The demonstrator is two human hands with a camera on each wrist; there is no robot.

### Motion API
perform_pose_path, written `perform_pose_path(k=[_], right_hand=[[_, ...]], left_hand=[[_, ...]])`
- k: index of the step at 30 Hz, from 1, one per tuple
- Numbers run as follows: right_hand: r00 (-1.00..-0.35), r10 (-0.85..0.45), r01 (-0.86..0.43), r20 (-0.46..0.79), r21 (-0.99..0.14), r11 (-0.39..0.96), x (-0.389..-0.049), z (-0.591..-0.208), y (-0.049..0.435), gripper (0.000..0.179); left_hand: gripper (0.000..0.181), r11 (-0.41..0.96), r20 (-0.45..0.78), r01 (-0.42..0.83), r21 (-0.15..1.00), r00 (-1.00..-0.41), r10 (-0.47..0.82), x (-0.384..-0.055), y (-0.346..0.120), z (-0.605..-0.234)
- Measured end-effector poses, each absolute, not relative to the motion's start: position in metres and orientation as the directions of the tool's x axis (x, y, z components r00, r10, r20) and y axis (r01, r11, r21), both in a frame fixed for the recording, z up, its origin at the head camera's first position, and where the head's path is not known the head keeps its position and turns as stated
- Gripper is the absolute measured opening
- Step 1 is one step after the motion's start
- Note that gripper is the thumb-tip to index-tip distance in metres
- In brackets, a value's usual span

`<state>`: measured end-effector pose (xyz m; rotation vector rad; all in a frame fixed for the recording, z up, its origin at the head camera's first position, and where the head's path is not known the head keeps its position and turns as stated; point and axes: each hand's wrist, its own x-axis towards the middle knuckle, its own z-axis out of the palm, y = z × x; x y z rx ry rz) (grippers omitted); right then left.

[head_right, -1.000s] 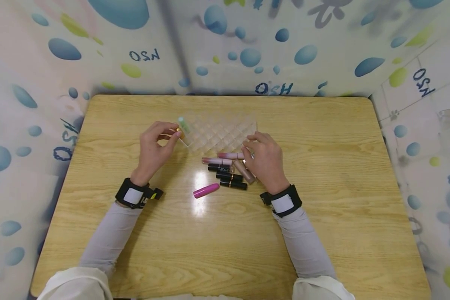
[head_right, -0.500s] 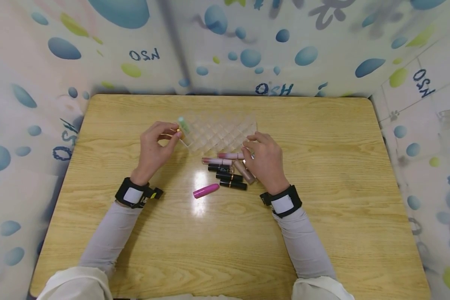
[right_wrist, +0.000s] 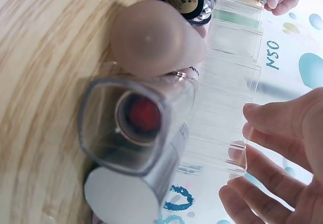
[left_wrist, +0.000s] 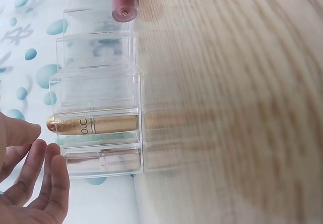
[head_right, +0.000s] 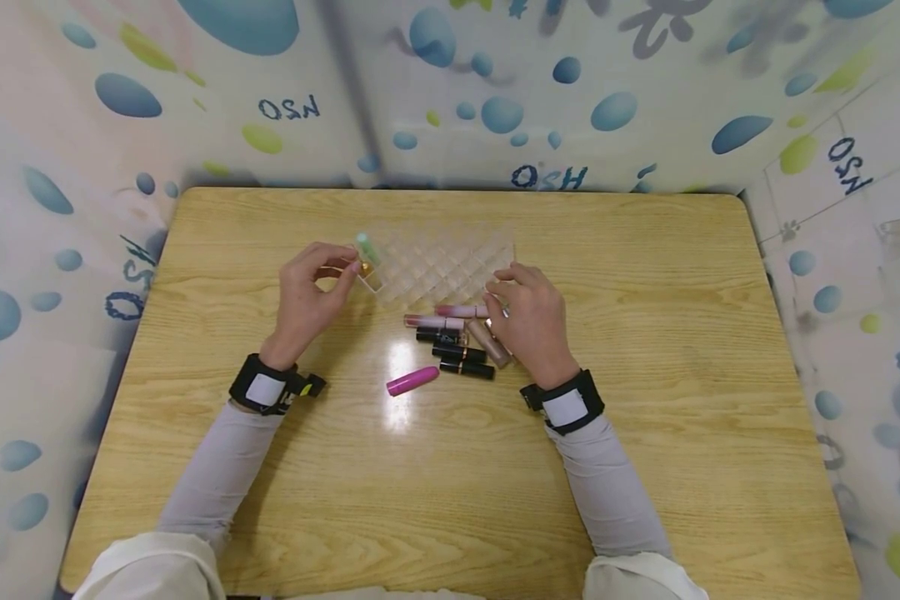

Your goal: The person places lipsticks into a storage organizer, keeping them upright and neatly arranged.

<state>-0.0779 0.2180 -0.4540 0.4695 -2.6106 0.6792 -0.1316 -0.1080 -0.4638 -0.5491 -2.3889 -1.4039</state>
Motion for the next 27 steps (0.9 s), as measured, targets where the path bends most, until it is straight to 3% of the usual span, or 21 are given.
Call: perform_pose_path(k=[12, 27], right_hand=[[-0.856, -0.221, -0.421, 0.468, -0.382, 0.823, -0.079, -0.455, 0.217, 0.023], [-0.858, -0.223, -0.422, 0.462, -0.387, 0.820, -0.078, -0.452, 0.218, 0.022]], left_hand=[[0.016, 0.442, 0.468, 0.498, 0.746, -0.864, 0.184, -0.119, -0.112, -0.452], [0.018, 0.517, 0.333, 0.526, 0.676, -0.843, 0.423, -0.075, -0.100, -0.450]])
